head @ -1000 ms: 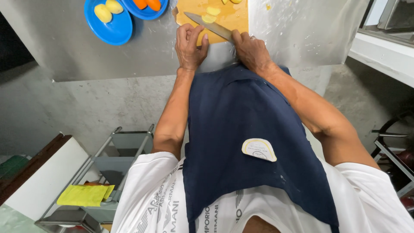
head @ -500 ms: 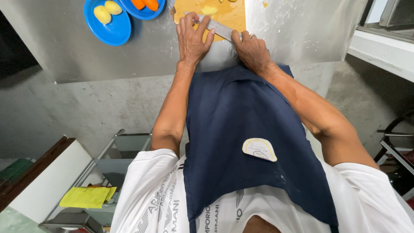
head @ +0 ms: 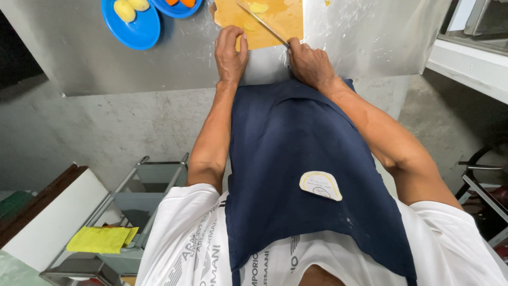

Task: The person slices peeled potatoes into thin rounds on a wooden cutting board using a large knife. They hold the potato with their left hand and cut with their right, occasionally adjusting the potato pieces on the board.

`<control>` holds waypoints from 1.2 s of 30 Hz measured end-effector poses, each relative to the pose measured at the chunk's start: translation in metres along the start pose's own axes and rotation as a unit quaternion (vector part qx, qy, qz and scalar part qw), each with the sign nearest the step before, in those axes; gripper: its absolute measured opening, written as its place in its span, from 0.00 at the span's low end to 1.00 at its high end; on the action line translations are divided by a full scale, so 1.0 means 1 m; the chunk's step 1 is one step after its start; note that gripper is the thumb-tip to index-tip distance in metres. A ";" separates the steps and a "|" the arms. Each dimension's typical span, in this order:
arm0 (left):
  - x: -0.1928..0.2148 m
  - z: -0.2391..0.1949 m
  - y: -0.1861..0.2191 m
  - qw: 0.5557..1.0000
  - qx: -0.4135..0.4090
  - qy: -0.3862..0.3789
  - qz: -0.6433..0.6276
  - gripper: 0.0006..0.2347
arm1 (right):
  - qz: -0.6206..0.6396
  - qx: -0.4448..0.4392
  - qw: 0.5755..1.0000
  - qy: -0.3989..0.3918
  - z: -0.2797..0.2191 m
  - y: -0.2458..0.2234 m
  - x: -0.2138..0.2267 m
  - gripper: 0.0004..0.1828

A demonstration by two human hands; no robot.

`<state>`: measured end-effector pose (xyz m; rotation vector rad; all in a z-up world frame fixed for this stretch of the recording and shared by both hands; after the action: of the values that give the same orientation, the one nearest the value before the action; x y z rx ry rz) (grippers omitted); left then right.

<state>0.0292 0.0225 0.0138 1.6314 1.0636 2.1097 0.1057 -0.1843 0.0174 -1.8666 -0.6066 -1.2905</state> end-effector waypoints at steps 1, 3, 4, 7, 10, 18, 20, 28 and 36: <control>-0.003 -0.003 -0.002 1.000 -0.008 -0.001 0.005 0.07 | -0.009 0.004 1.000 -0.014 -0.001 0.000 -0.004 0.07; -0.006 -0.003 -0.006 1.000 -0.018 -0.001 0.009 0.06 | -0.020 0.006 0.999 -0.025 0.000 0.000 -0.009 0.08; -0.008 -0.004 -0.007 1.000 -0.016 0.006 0.012 0.05 | 0.006 0.007 0.999 -0.037 -0.001 0.000 -0.011 0.07; -0.011 -0.004 -0.008 0.999 -0.019 0.017 0.022 0.04 | 0.031 0.005 0.997 -0.064 -0.003 0.000 -0.016 0.07; -0.010 -0.002 -0.005 0.999 -0.029 0.022 0.032 0.04 | 0.033 0.003 0.995 -0.095 -0.004 -0.002 -0.016 0.07; -0.016 -0.003 -0.013 0.997 -0.046 0.027 0.048 0.04 | 0.017 0.000 0.993 -0.113 -0.004 -0.008 -0.012 0.08; -0.012 -0.002 -0.010 0.997 -0.056 0.026 0.043 0.04 | -0.013 0.007 0.996 -0.089 -0.003 -0.009 -0.009 0.06; -0.014 -0.003 -0.012 0.996 -0.063 0.025 0.052 0.06 | -0.068 0.000 0.994 -0.081 -0.003 -0.007 -0.013 0.07; -0.016 -0.002 -0.016 0.995 -0.069 0.026 0.064 0.06 | -0.089 -0.008 0.989 -0.117 -0.001 -0.003 -0.021 0.07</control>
<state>0.0294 0.0226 -0.0088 1.6272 0.8259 2.2628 0.0953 -0.1820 -0.0007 -2.0305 -0.9061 -1.1976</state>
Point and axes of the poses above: each hand's wrist, its own z-axis towards the middle knuckle, its own x-axis out of the back of the hand, y = z × x, the point moved 4 cm from there along z, towards the middle knuckle, and after that the axes turned 10 degrees about -y, right-handed, at the moved point
